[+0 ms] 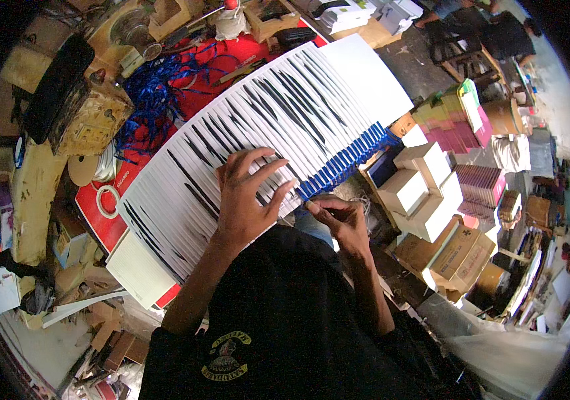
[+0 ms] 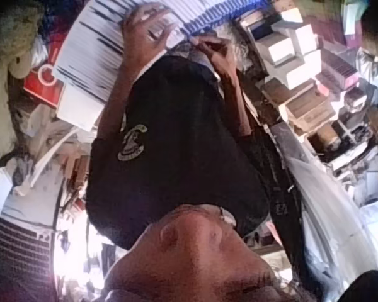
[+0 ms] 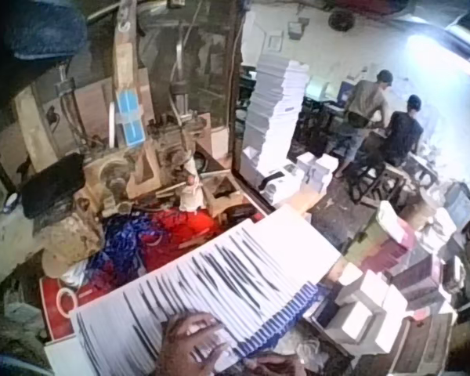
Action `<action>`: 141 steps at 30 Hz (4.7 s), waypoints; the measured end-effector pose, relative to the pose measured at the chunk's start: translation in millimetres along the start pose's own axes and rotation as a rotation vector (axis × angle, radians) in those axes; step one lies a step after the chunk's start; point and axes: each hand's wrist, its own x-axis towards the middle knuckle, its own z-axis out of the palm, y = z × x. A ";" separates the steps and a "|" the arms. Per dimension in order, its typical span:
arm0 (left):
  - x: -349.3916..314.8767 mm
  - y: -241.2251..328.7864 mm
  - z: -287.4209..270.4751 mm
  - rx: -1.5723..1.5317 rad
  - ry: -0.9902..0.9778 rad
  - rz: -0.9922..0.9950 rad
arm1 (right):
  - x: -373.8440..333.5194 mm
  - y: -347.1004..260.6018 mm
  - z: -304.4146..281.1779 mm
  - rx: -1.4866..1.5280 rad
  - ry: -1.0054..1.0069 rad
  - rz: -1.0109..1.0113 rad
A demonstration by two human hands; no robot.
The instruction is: The person attaches ribbons to paper sheets by picking ribbons from a pile and threading them through the edge holes of each sheet by hand.
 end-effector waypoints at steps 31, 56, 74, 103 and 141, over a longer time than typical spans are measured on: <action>111.8 -276.8 -50.4 0.348 -0.333 -0.465 | -37.5 -1.0 -17.2 -0.063 0.269 0.079; 37.2 6.5 -32.7 -0.105 -0.283 0.364 | -19.6 -5.7 -11.1 -0.160 0.382 -0.126; -21.8 18.8 9.5 -0.046 -0.027 0.410 | 10.6 -40.1 -26.8 -0.623 -0.078 -0.702; 29.6 -5.5 -41.7 -0.414 0.080 0.133 | 24.9 -53.0 -19.0 -0.683 -0.298 -0.774; 104.6 -92.3 -143.2 -0.717 -0.371 -0.165 | -36.6 76.0 -79.7 -0.017 -0.290 0.003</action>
